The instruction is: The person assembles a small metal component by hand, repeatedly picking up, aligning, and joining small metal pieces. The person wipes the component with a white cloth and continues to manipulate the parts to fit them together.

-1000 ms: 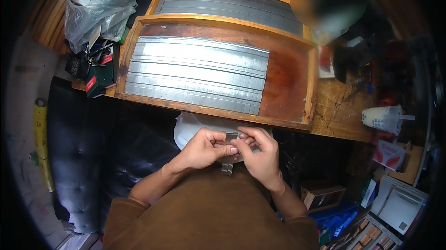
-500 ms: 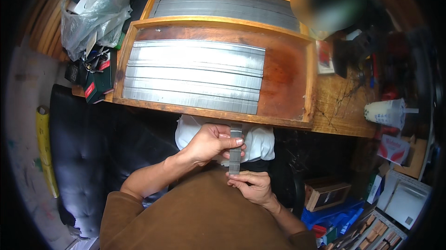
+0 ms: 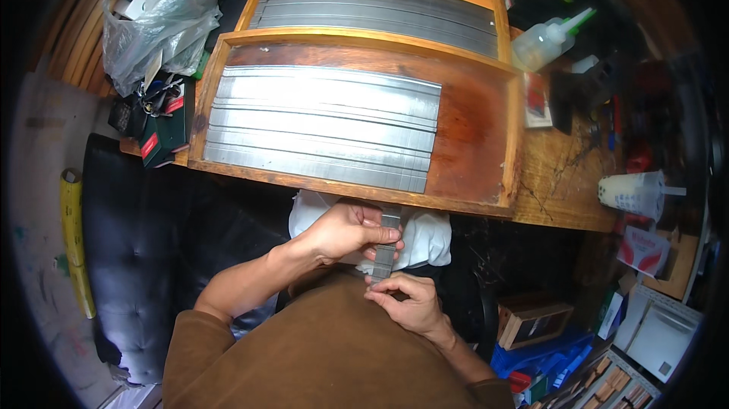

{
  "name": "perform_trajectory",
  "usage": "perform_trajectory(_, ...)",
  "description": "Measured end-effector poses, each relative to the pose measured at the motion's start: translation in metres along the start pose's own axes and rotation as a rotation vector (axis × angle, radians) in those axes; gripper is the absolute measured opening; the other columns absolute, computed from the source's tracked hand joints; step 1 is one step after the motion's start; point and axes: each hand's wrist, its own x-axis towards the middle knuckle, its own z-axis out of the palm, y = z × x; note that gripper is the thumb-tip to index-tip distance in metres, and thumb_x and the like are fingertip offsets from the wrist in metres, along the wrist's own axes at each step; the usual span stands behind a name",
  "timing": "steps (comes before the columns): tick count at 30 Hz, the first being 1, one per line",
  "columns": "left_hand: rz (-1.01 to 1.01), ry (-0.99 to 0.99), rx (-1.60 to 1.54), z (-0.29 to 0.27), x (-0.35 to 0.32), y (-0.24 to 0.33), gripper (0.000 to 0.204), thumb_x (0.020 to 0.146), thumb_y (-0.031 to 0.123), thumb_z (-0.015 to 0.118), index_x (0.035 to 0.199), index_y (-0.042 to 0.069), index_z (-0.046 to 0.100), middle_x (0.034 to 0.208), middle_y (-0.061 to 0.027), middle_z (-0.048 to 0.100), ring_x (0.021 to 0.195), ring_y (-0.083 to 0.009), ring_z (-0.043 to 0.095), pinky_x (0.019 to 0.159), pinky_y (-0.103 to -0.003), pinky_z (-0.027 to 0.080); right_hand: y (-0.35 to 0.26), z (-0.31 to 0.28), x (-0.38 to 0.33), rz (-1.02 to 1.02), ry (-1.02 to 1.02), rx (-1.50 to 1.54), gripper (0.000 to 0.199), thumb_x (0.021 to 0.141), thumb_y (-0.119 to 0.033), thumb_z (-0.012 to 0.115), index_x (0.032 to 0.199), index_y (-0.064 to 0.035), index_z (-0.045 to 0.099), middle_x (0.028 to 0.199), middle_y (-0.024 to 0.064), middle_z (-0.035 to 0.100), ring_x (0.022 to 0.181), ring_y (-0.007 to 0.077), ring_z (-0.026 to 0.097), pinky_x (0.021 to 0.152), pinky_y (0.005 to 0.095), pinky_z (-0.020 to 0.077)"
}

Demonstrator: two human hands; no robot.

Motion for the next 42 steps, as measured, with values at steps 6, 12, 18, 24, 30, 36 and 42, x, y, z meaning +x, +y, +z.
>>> perform_trajectory(6,0.007,-0.013,0.013,-0.002,-0.016,0.005,0.018,0.092,0.016,0.075,0.097,0.0,0.071,0.091,-0.0101,0.076,0.082,-0.0137,0.073,0.062,-0.023,0.055,-0.013,-0.033,0.033,0.15,0.151,0.243,0.022,0.086,-0.004,0.078,0.103,0.0044,0.066,0.095,0.0093,0.065,0.083,0.0137,0.066,0.073,0.0251,0.0543)
perform_trajectory(12,0.134,-0.078,-0.024,0.003,-0.03,-0.007,0.012,0.095,0.012,0.07,0.101,0.001,0.073,0.093,-0.0071,0.076,0.085,-0.0095,0.071,0.066,-0.022,0.054,-0.024,-0.029,0.07,0.263,0.078,0.575,0.025,0.094,0.001,0.068,0.117,0.0105,0.063,0.087,0.0072,0.065,0.072,0.0089,0.064,0.062,0.0203,0.0554)
perform_trajectory(18,0.289,-0.063,-0.008,0.004,-0.038,-0.017,0.013,0.096,0.007,0.068,0.104,-0.002,0.072,0.095,-0.0081,0.076,0.087,-0.01,0.07,0.072,-0.025,0.056,-0.036,-0.024,0.08,0.323,0.044,0.565,0.014,0.09,0.003,0.072,0.102,0.0088,0.07,0.084,0.0057,0.066,0.07,0.0078,0.062,0.061,0.0198,0.0528)
perform_trajectory(24,0.744,0.194,0.581,0.014,-0.052,-0.014,0.014,0.085,-0.002,0.07,0.099,-0.005,0.071,0.084,-0.0179,0.073,0.075,-0.0287,0.073,0.064,-0.033,0.056,-0.05,-0.022,0.075,-0.108,0.117,0.117,0.015,0.078,0.004,0.082,0.091,-0.001,0.077,0.079,0.0031,0.062,0.071,0.0097,0.057,0.062,0.0231,0.0465)
perform_trajectory(30,0.883,0.209,0.587,0.009,-0.046,-0.022,0.022,0.079,-0.008,0.069,0.1,-0.004,0.071,0.082,-0.0183,0.072,0.073,-0.0326,0.072,0.063,-0.036,0.056,-0.055,-0.017,0.074,-0.19,0.154,0.023,0.02,0.076,0.003,0.083,0.094,-0.0023,0.078,0.079,0.0026,0.061,0.071,0.012,0.058,0.061,0.0245,0.0468)
perform_trajectory(36,0.888,0.191,0.553,0.008,-0.045,-0.023,0.023,0.078,-0.01,0.067,0.1,-0.004,0.071,0.083,-0.0176,0.072,0.074,-0.0322,0.072,0.066,-0.037,0.057,-0.054,-0.015,0.072,-0.209,0.164,-0.02,0.019,0.076,0.004,0.084,0.093,-0.0012,0.077,0.08,0.004,0.062,0.071,0.0125,0.06,0.06,0.0253,0.0481)
perform_trajectory(42,0.957,0.236,0.585,0.009,-0.042,-0.026,0.024,0.079,-0.01,0.066,0.101,-0.003,0.072,0.085,-0.0168,0.073,0.076,-0.0309,0.073,0.067,-0.037,0.057,-0.05,-0.014,0.073,-0.256,0.154,-0.03,0.019,0.075,0.003,0.084,0.093,-0.001,0.077,0.081,0.0052,0.063,0.072,0.0132,0.062,0.061,0.0255,0.0498)
